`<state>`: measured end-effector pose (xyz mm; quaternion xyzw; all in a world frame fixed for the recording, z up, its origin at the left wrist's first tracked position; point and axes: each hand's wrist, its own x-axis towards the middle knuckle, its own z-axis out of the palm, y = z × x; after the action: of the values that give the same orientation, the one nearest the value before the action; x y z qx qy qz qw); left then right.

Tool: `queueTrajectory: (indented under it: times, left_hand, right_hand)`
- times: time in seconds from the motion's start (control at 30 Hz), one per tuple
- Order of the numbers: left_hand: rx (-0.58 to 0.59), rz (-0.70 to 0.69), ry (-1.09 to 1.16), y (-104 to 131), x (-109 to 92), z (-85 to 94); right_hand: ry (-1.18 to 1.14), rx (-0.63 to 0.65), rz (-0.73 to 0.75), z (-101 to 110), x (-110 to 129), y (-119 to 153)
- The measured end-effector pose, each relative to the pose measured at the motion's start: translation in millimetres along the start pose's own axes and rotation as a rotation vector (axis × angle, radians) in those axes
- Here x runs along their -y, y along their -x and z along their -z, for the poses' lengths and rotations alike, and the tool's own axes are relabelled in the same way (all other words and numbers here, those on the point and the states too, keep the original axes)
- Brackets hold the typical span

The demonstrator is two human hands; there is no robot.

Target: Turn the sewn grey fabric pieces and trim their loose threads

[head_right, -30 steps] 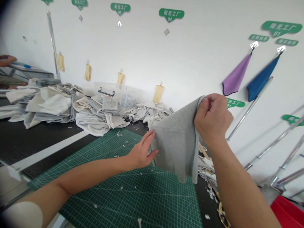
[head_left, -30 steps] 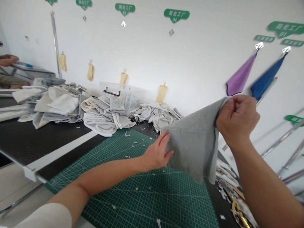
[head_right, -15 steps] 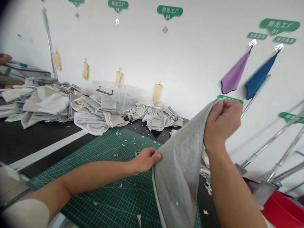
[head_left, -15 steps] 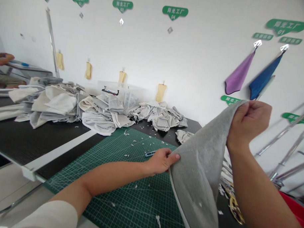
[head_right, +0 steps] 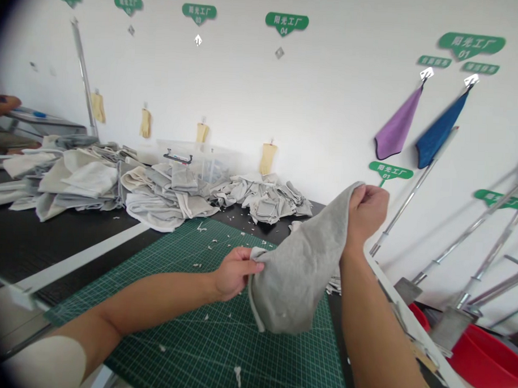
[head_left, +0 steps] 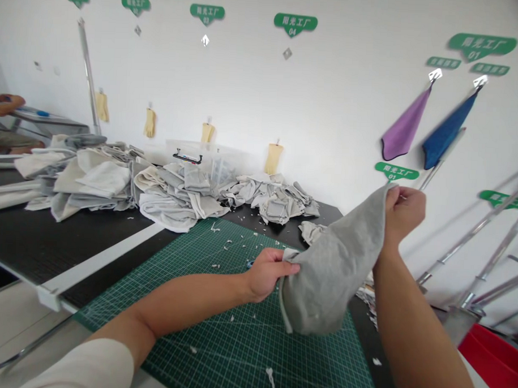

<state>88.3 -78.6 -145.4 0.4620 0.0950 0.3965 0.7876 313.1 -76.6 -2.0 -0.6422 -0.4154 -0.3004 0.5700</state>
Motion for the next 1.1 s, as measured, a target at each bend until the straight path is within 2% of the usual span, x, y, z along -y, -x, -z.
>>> queueTrajectory:
  times: [0.07,0.13,0.2,0.37,0.5,0.6,0.7,0.77,0.83,0.9,1.07,1.1]
  left_hand:
    - [-0.043,-0.015,0.035,5.2,-13.5,-2.3]
    - [-0.053,-0.072,0.048,9.3,-25.7,-4.4]
    - [-0.028,-0.136,0.047,11.5,-33.8,-5.8]
    - [0.009,-0.184,-0.001,7.2,-36.8,-3.2]
    - [-0.037,-0.237,-0.055,-1.3,-37.0,5.6]
    - [-0.062,-0.277,-0.105,-8.2,-40.2,12.6]
    - [-0.048,-0.297,-0.146,-13.0,-43.4,16.1]
    - [-0.031,-0.311,-0.155,-14.2,-44.6,16.8]
    - [-0.028,-0.343,-0.153,-14.2,-46.0,17.8]
    - [-0.053,-0.382,-0.159,-14.3,-48.0,20.4]
    - [-0.150,-0.443,-0.226,-19.5,-52.8,28.6]
    - [-0.149,-0.448,-0.243,-20.7,-52.6,29.0]
  right_hand:
    - [0.076,0.054,-0.083,-10.2,-9.9,19.2]
    - [0.087,0.123,-0.091,-22.7,-23.1,42.1]
    - [0.099,0.289,-0.099,-35.6,-37.4,66.5]
    - [0.076,0.469,-0.088,-58.6,-60.8,118.6]
    - [0.028,0.527,-0.042,-59.3,-57.7,138.8]
    - [-0.105,0.475,0.068,-44.7,-37.0,142.7]
    - [-0.338,0.423,0.251,-20.0,-0.8,146.8]
    - [-0.403,0.460,0.374,-1.8,24.8,153.6]
    - [-0.405,0.564,0.481,15.6,44.3,163.7]
    - [-0.371,0.769,0.607,32.1,54.4,175.1]
    - [-0.292,1.173,0.846,69.8,52.1,193.5]
    - [-0.318,1.205,0.870,74.8,51.1,194.2]
